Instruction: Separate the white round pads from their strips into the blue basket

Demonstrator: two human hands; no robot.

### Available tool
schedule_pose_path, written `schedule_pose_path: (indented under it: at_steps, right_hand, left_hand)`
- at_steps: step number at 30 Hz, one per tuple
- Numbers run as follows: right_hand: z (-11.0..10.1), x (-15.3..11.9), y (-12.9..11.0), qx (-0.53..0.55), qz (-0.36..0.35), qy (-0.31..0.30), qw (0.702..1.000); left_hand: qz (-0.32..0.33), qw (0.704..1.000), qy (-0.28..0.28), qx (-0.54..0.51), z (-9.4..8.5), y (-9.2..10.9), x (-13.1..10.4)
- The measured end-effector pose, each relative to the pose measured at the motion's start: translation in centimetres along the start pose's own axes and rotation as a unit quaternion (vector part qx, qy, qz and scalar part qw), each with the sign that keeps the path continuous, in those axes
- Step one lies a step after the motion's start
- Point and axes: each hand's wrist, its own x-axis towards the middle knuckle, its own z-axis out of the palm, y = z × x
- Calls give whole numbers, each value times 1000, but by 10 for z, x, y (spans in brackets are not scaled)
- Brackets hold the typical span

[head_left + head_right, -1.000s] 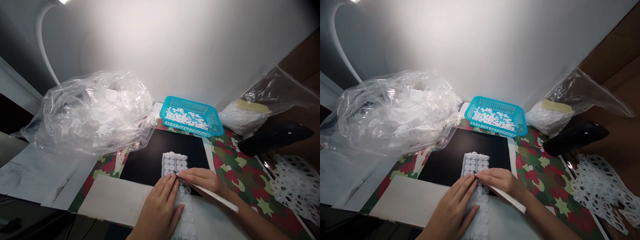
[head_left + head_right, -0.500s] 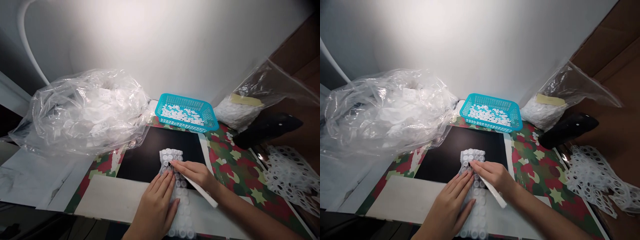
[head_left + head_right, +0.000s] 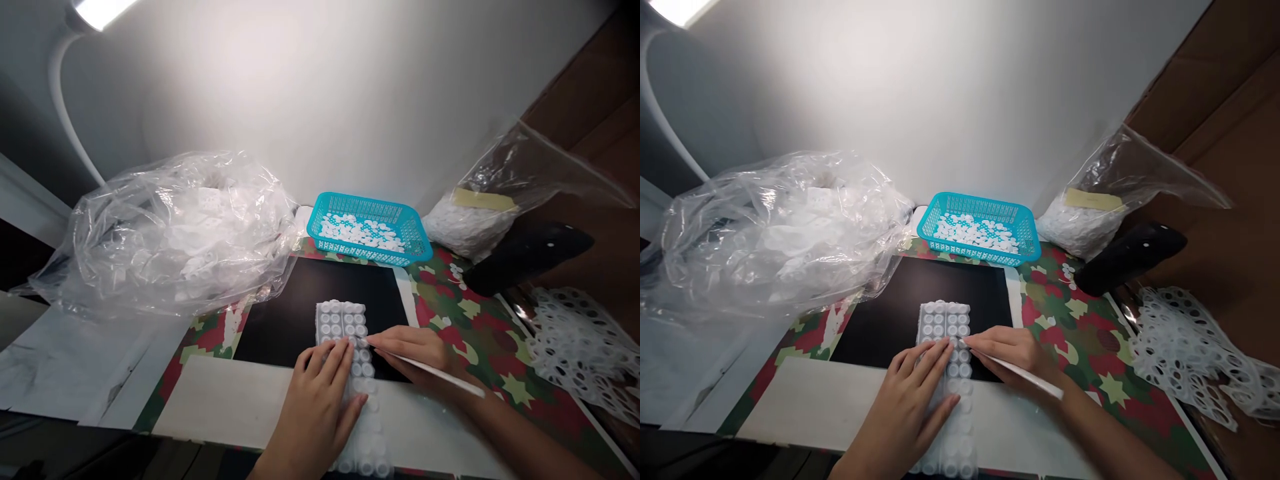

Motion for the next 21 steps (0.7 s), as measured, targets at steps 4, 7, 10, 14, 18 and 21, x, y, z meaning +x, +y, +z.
schedule_pose_path:
  at_steps: [4,7,10,14,18,21]
  right_hand:
    - [2,1,2,-11,-32,-4,999]
    - [2,-1,5,-43,-58,-9,997]
    - [1,-3,3,-92,-79,-24,992]
    - [3,1,-4,-158,-72,-18,985]
    - [9,7,-7,-184,-39,12,982]
    - [10,8,-5,-158,-38,34,986]
  left_hand:
    - [-7,1000,5,15,4,2,2]
    - [-13,999,14,30,4,4,3]
    - [-17,999,13,32,3,5,4]
    - [-16,999,11,27,0,5,5]
    - [-14,999,19,33,0,5,6]
    - [-24,999,19,34,2,6,5]
